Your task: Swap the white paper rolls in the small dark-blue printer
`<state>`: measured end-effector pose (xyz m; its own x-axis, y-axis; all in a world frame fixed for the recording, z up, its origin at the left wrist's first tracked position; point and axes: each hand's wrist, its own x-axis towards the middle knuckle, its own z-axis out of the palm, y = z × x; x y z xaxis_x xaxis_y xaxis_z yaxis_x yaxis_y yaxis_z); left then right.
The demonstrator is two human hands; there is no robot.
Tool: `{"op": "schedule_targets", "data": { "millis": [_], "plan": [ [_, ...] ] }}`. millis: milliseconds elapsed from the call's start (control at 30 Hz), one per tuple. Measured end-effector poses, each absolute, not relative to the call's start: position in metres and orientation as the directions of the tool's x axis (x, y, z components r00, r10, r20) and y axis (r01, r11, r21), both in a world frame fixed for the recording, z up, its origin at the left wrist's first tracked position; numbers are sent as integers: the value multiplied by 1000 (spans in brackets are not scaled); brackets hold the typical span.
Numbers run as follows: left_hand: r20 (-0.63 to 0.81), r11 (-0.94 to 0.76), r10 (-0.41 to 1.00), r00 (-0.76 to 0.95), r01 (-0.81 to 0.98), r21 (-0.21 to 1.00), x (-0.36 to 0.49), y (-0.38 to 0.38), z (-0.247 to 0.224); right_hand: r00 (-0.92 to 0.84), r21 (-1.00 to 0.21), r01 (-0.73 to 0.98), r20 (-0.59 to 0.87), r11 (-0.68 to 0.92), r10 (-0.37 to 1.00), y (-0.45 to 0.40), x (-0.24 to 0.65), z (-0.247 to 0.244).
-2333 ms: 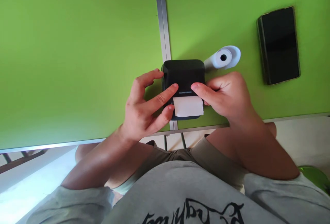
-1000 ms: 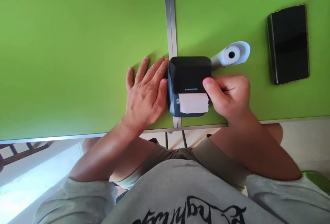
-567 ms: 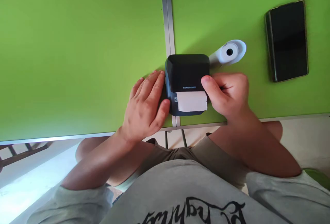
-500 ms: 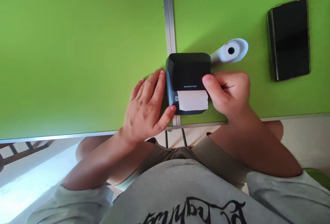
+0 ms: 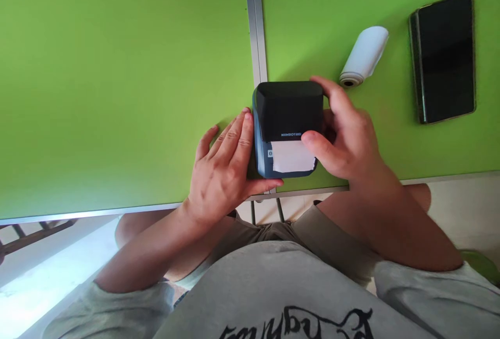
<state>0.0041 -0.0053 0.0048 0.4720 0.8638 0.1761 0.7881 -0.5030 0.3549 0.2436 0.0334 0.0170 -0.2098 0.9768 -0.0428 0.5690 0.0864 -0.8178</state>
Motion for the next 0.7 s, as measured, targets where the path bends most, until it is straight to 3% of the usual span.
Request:
{"op": "schedule_targets", "data": {
  "millis": [233, 700],
  "plan": [
    [160, -511, 858, 487, 784, 353, 0, -3, 4, -223, -815, 569, -23, 111, 974, 34, 248, 18],
    [163, -490, 870, 465, 779, 392, -1, -1, 2, -259, -856, 517, -134, 20, 957, 37, 248, 18]
  ]
}}
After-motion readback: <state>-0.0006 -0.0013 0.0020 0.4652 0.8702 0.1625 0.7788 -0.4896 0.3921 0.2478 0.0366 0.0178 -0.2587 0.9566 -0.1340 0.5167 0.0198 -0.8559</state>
